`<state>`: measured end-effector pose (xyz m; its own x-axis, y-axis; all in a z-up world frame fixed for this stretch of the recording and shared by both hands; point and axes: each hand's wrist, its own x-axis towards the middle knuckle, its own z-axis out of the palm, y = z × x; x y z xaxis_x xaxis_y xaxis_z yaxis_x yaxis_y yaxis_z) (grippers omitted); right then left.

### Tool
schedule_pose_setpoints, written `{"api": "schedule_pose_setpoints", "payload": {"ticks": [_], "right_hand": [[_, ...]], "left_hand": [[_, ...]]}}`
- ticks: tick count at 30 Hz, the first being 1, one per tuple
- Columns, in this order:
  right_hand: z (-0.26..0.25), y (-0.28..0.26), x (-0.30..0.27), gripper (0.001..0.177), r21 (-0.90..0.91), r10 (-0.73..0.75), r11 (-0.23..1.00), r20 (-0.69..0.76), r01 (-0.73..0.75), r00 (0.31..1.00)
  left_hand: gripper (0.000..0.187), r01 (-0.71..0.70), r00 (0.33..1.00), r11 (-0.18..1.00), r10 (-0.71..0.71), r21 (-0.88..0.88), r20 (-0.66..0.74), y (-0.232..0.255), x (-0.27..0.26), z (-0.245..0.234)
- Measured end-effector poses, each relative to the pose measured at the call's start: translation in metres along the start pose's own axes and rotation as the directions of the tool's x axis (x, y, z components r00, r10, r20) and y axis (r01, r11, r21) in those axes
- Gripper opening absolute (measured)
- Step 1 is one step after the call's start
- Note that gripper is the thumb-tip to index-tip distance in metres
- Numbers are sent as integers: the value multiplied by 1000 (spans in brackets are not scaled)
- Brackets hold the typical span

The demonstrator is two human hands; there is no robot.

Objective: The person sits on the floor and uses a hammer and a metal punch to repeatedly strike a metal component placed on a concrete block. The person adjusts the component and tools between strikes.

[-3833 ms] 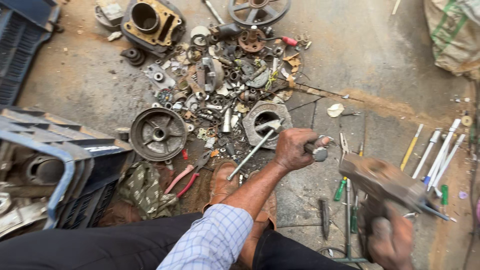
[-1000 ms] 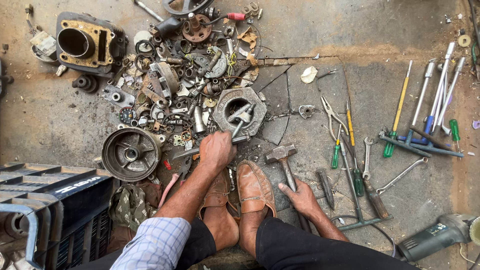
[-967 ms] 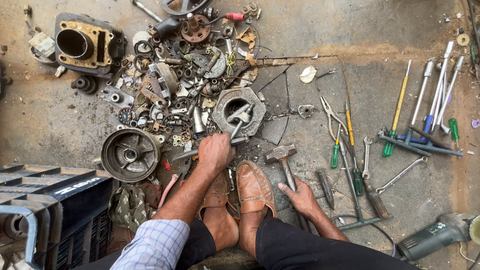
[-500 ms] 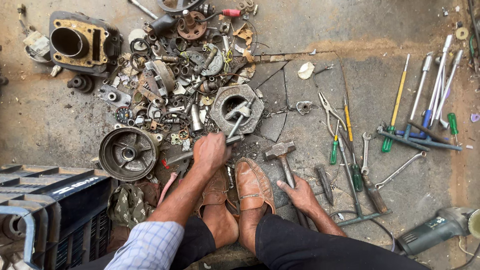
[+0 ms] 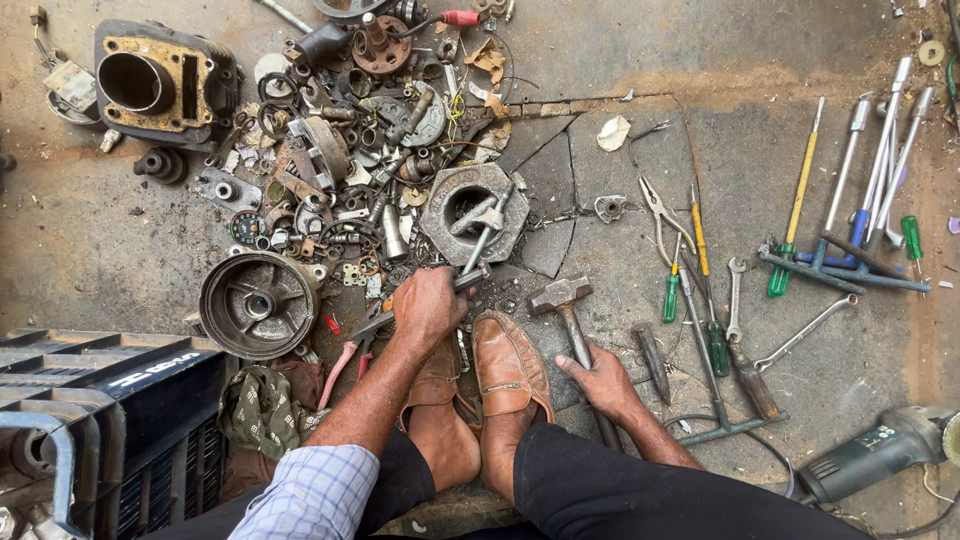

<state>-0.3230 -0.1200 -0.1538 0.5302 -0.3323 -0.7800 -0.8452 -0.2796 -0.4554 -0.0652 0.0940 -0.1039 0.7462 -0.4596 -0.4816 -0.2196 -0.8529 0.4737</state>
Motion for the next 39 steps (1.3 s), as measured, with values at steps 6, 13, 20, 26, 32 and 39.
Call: {"api": "schedule_pose_setpoints", "payload": {"ticks": [6, 13, 20, 26, 32, 39], "right_hand": [[0, 2, 0, 49, 4, -1, 1000, 1, 1, 1000], [3, 7, 0, 48, 23, -11, 1000, 6, 11, 1000], [2, 1, -1, 50, 31, -55, 998, -29, 55, 998], [-2, -5, -3, 41, 48, -57, 997, -23, 58, 998], [2, -2, -2, 41, 64, -1, 998, -13, 2, 1000], [6, 7, -4, 43, 37, -32, 999, -32, 33, 999]], "left_hand": [[35, 65, 997, 996, -67, -58, -36, 2, -4, -6], [37, 140, 990, 985, -138, -98, 25, 4, -8, -13], [44, 130, 991, 989, -127, -77, 38, 8, -7, -12], [43, 125, 991, 984, -119, -127, 57, 5, -7, -11], [35, 105, 994, 973, -105, -205, 15, 0, -13, -4], [42, 190, 980, 953, -169, -237, 106, 14, -21, 15]]}}
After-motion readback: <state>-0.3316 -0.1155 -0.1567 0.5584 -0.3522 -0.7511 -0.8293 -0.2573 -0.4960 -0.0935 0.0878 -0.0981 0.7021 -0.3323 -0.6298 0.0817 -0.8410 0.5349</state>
